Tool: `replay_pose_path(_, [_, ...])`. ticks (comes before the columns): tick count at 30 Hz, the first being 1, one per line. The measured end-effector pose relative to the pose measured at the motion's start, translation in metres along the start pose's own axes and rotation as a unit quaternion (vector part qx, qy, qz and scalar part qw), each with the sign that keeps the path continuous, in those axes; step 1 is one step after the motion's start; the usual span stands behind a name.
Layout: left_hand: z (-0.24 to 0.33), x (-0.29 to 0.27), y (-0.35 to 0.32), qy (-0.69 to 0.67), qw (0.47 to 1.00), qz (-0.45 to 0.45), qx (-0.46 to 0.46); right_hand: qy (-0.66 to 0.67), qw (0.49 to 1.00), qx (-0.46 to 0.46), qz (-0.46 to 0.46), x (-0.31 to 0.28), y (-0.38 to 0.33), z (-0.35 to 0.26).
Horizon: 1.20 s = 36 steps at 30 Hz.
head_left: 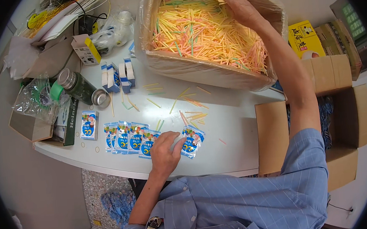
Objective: Packing small wooden sticks into blue and white packets on a workstation.
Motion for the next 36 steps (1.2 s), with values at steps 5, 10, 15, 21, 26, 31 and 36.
replay_pose_path(5, [0.012, -0.018, 0.017, -0.078, 0.994, 0.047, -0.052, 0.081, 0.992, 0.097, 0.004, -0.058, -0.003, -0.030])
replay_pose_path(10, [0.026, -0.051, 0.058, -0.282, 0.938, 0.152, -0.130, 0.516, 0.782, 0.259, -0.236, -0.092, -0.033, -0.148])
replay_pose_path(15, [0.044, -0.033, 0.076, -0.461, 0.876, 0.065, -0.129, 0.680, 0.438, 0.297, -0.507, -0.061, -0.095, -0.276])
replay_pose_path(21, [0.000, -0.010, 0.037, -0.346, 0.907, -0.061, -0.232, 0.752, 0.292, 0.343, -0.481, 0.008, -0.138, -0.323])
replay_pose_path(26, [-0.014, -0.014, 0.031, -0.354, 0.893, -0.032, -0.277, 0.766, 0.231, 0.384, -0.461, 0.035, -0.146, -0.346])
replay_pose_path(31, [0.015, -0.032, 0.033, -0.264, 0.919, 0.212, -0.204, 0.576, 0.746, 0.164, -0.290, 0.050, -0.128, -0.320])
replay_pose_path(36, [0.003, -0.020, -0.006, -0.072, 0.979, 0.099, -0.163, 0.562, 0.769, 0.302, -0.052, 0.072, -0.135, -0.290])
Point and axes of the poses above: each hand's wrist, its own y-axis towards the middle knuckle, its own x-axis out of the palm, z = x × y, the point moved 3 cm from there along y, towards the middle knuckle, and after that the axes turned 9 degrees about z, right-handed, at the moved point
